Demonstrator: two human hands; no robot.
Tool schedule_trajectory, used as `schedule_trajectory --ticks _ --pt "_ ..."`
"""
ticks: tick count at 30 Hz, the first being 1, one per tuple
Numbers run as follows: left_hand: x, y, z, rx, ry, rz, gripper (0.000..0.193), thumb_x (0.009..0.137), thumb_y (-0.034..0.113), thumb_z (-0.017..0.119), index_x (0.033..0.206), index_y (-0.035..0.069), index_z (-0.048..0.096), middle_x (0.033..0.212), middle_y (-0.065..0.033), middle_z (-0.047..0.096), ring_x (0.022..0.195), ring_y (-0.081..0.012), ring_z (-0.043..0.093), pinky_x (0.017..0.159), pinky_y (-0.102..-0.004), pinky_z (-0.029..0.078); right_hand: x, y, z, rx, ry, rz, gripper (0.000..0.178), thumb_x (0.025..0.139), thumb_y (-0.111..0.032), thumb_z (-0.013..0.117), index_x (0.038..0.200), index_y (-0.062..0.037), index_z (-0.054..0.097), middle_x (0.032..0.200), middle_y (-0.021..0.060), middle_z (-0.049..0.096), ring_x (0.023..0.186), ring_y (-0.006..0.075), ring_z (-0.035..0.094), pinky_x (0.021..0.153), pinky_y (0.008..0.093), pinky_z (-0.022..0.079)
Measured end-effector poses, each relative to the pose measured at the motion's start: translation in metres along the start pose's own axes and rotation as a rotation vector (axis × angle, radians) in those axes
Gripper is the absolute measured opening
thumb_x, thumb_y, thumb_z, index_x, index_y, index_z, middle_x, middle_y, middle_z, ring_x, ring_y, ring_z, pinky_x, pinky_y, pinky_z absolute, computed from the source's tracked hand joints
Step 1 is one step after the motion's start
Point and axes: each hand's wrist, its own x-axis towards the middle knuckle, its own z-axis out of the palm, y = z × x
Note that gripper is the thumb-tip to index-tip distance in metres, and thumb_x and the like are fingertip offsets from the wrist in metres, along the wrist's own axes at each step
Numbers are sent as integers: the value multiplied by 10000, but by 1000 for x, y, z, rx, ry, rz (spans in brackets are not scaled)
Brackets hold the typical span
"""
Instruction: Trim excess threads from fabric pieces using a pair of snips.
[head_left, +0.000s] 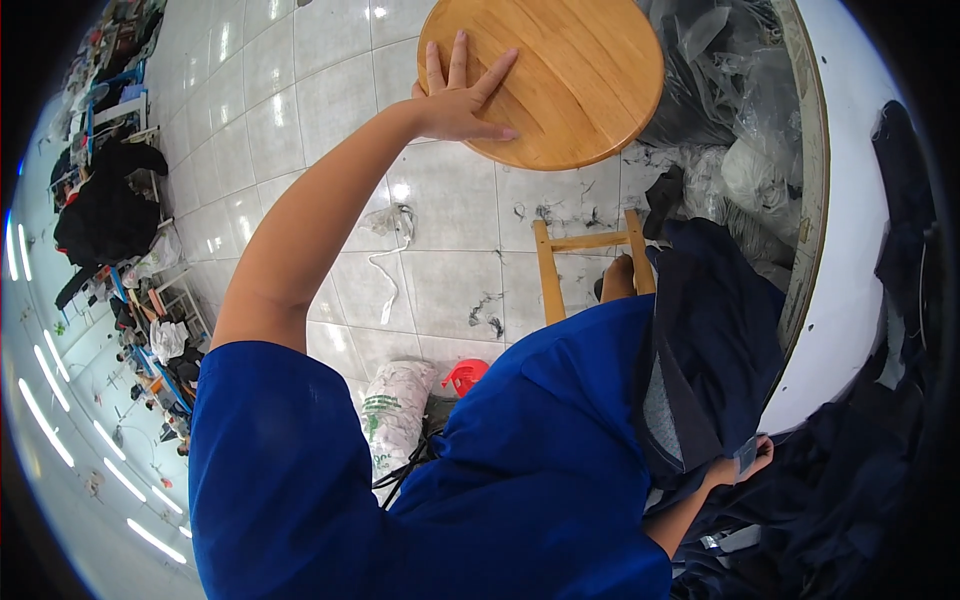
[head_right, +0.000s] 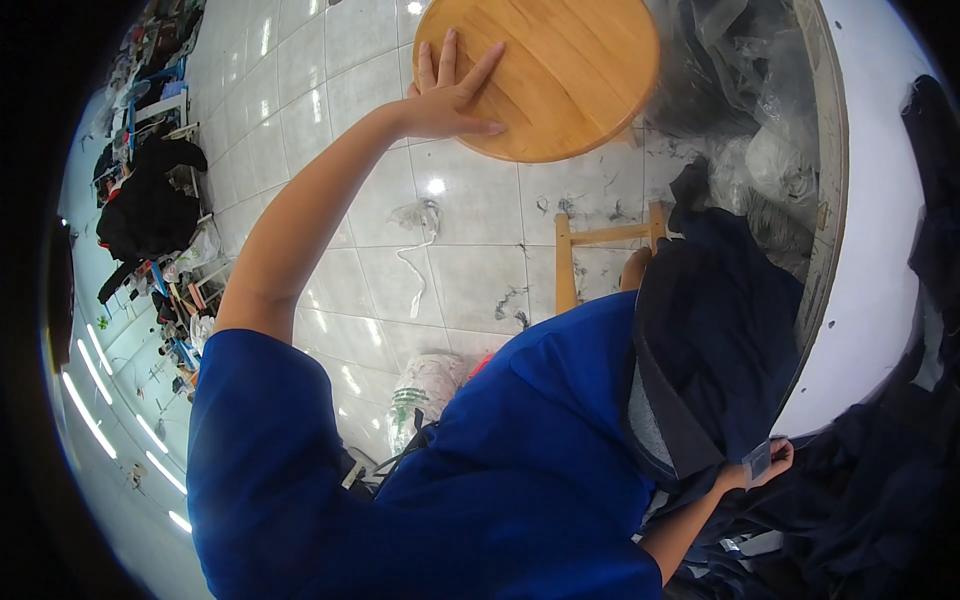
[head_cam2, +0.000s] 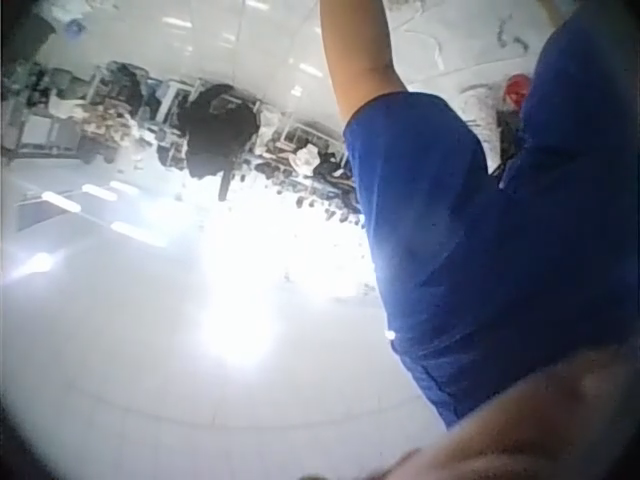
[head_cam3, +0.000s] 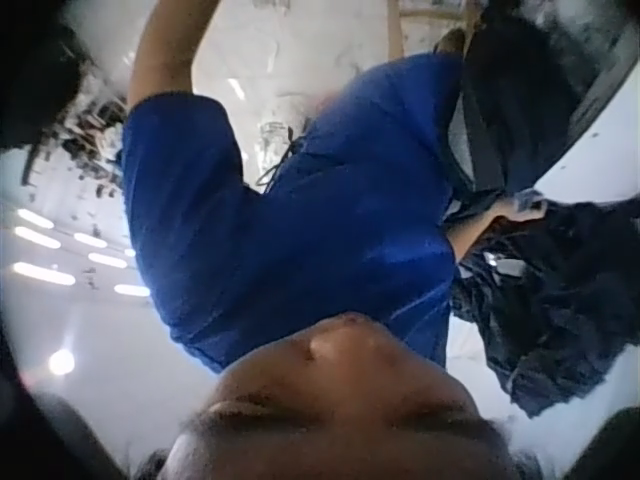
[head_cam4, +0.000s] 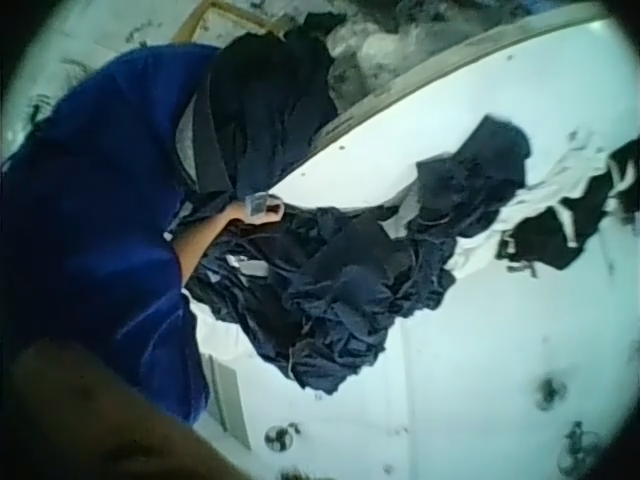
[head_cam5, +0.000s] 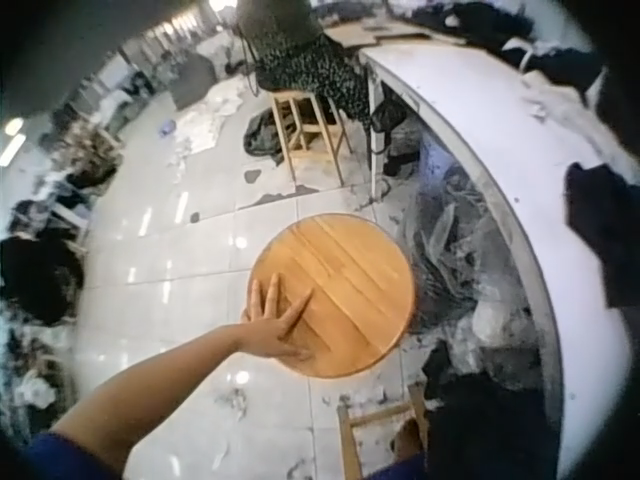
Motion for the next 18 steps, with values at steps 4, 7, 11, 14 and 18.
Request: schedule_trajectory --ticks 4,7,11,14,18 --pt "-1 -1 1 -1 -2 -10 1017 648 741 605 1423 482 0 1462 -228 -259 1283 -496 -303 999 -660 112 -1 -1 2 -2 10 13 126 910 -69 563 980 37 564 839 94 567 758 151 527 719 249 442" --pt "0 0 -1 -8 -5 -13 1018 645 740 610 1421 487 1 1464 -225 -256 1283 -496 -303 998 -661 116 0 7 0 1 12 21 128 907 -69 568 980 35 565 842 94 570 763 155 527 723 248 442" --pt "-4 3 -9 -19 -5 -20 1026 639 730 620 1421 487 1 1470 -215 -252 1293 -500 -284 997 -664 117 -2 2 -2 -56 -21 87 146 924 -68 540 1015 46 547 900 114 582 814 172 560 763 266 455" --pt "0 1 -7 -32 -23 -24 1034 642 695 639 1424 477 -1 1476 -203 -245 1307 -504 -251 994 -671 117 -6 4 -1 60 -49 141 170 919 23 445 1067 73 512 951 132 552 864 192 542 819 281 439" --pt "-3 0 -6 -39 -28 -26 1042 645 669 656 1427 469 -3 1475 -201 -251 1314 -502 -239 997 -671 112 -7 -6 3 -1 21 49 142 920 -84 544 978 45 558 829 116 568 737 173 528 713 269 456"
